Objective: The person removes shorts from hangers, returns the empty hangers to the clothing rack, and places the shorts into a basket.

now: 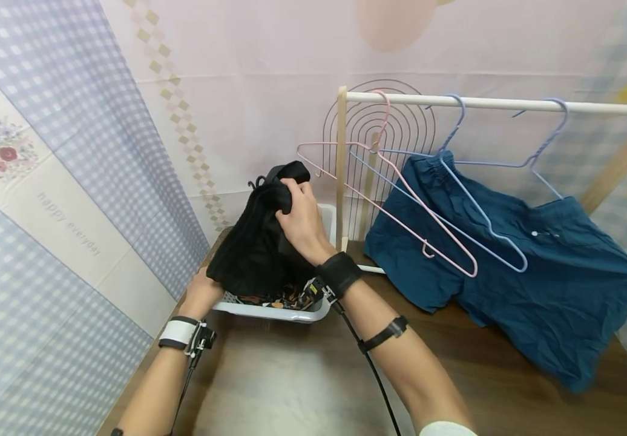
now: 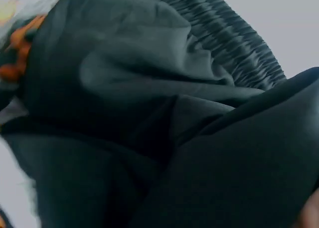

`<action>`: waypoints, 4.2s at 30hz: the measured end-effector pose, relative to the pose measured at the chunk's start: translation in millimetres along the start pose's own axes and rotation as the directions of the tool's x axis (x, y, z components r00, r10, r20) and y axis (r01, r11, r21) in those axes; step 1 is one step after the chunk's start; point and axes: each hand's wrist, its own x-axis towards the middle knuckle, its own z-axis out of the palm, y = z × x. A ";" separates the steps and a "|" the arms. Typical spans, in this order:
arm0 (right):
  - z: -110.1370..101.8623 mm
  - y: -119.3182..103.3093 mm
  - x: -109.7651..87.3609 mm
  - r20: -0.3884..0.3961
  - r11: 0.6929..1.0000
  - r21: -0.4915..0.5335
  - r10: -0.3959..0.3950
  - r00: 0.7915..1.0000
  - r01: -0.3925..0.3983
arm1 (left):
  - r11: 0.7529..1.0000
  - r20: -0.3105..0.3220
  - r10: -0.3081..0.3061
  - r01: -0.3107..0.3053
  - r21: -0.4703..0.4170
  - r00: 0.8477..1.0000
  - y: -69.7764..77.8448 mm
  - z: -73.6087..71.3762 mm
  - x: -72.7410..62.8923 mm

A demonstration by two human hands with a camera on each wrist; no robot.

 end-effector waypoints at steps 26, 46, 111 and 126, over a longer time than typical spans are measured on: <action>51.9 60.3 -10.1 0.700 0.866 -0.456 0.207 0.683 0.205 | 0.997 0.055 -0.072 0.072 0.010 0.996 8.5 -0.3 10.7; 36.7 68.7 -24.6 0.824 0.962 -0.248 0.148 0.547 0.113 | 0.998 0.050 -0.061 0.060 0.019 0.997 0.1 2.7 2.9; -66.6 64.7 -181.5 0.269 0.974 -0.226 0.033 0.963 0.029 | 0.957 -0.210 0.194 -0.232 -0.176 0.958 70.4 -22.1 11.6; -124.3 72.1 -220.8 -0.068 0.978 -0.137 0.151 0.986 -0.159 | 0.810 -0.337 0.376 -0.483 -0.333 0.863 174.8 -21.4 32.7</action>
